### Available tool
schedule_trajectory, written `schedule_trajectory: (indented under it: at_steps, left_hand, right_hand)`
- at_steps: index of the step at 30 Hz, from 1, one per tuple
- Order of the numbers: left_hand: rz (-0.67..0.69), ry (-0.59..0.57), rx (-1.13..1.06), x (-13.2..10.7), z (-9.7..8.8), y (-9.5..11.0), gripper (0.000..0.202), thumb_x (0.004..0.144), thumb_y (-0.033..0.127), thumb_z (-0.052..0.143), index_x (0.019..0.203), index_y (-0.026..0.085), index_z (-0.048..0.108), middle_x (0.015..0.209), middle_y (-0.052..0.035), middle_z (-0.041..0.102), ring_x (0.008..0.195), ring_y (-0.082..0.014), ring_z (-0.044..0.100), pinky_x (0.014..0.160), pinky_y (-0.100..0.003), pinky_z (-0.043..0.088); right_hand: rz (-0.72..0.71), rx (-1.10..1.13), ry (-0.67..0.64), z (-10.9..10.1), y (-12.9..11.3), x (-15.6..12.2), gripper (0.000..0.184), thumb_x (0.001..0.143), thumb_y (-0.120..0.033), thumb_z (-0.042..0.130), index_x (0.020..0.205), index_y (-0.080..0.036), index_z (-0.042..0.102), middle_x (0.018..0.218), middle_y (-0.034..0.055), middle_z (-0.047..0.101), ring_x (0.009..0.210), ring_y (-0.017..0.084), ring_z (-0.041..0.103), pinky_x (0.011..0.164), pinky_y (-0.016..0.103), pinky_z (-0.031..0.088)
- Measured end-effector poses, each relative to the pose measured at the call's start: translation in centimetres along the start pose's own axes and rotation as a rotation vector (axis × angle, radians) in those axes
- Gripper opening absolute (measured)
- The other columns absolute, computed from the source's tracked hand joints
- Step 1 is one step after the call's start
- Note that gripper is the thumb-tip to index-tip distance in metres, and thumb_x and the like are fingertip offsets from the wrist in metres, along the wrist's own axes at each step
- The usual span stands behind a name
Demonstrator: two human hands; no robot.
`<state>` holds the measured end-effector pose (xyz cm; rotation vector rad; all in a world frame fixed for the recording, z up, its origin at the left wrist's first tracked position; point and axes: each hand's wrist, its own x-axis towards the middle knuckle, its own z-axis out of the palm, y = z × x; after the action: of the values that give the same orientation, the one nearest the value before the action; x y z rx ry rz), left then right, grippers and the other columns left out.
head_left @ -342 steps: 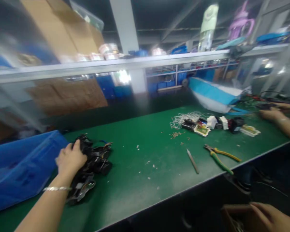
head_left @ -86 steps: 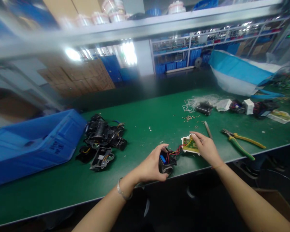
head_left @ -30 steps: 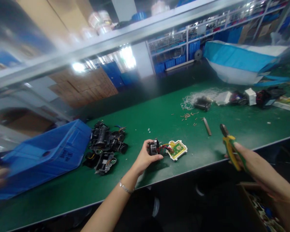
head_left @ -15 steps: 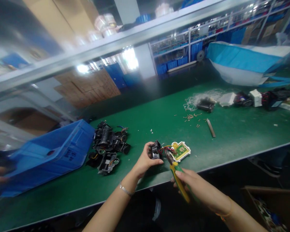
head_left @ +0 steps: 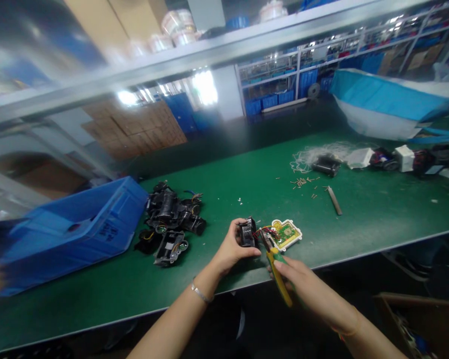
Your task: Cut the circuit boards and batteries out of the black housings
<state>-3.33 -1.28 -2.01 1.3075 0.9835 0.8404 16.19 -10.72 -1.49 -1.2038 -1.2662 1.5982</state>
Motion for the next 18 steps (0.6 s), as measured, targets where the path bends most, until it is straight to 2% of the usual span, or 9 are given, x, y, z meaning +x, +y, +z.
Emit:
schedule_trajectory:
  at_steps: [3,11,14,18]
  left_hand:
    - [0.005,0.002,0.008,-0.06,-0.02,0.01,0.084,0.051,0.02,0.086,0.117,0.029,0.036,0.121,-0.007,0.051,0.102,-0.0235,0.059,0.089,-0.039,0.045]
    - [0.021,-0.017,0.028,-0.22,0.01,0.16,0.085,0.05,0.019,0.086,0.117,0.028,0.035,0.121,-0.0068,0.05,0.103,-0.0221,0.058,0.089,-0.036,0.045]
    - [0.03,-0.015,0.03,-0.22,0.05,0.11,0.085,0.05,0.019,0.086,0.117,0.028,0.035,0.123,-0.0066,0.049,0.104,-0.0223,0.058,0.089,-0.036,0.045]
    - [0.038,-0.021,0.011,-0.23,0.16,0.06,0.085,0.049,0.019,0.087,0.115,0.028,0.034,0.121,-0.0059,0.05,0.103,-0.0221,0.058,0.086,-0.035,0.046]
  right_hand:
    - [-0.009,0.022,0.029,0.18,0.11,-0.11,0.045,0.09,-0.052,0.043,0.113,-0.018,0.061,0.104,0.0089,0.065,0.105,0.026,0.056,0.086,0.036,0.045]
    - [-0.058,-0.042,0.061,0.49,0.05,0.21,0.043,0.091,-0.05,0.041,0.11,-0.018,0.062,0.096,0.0068,0.065,0.097,0.023,0.057,0.089,0.035,0.043]
    - [-0.097,-0.109,0.089,0.6,-0.41,0.1,0.04,0.091,-0.049,0.04,0.099,-0.017,0.062,0.089,0.005,0.063,0.092,0.022,0.056,0.088,0.033,0.041]
    - [-0.085,-0.186,0.125,0.66,-0.42,0.09,0.04,0.092,-0.048,0.038,0.085,-0.015,0.06,0.08,0.003,0.06,0.078,0.018,0.052,0.076,0.03,0.041]
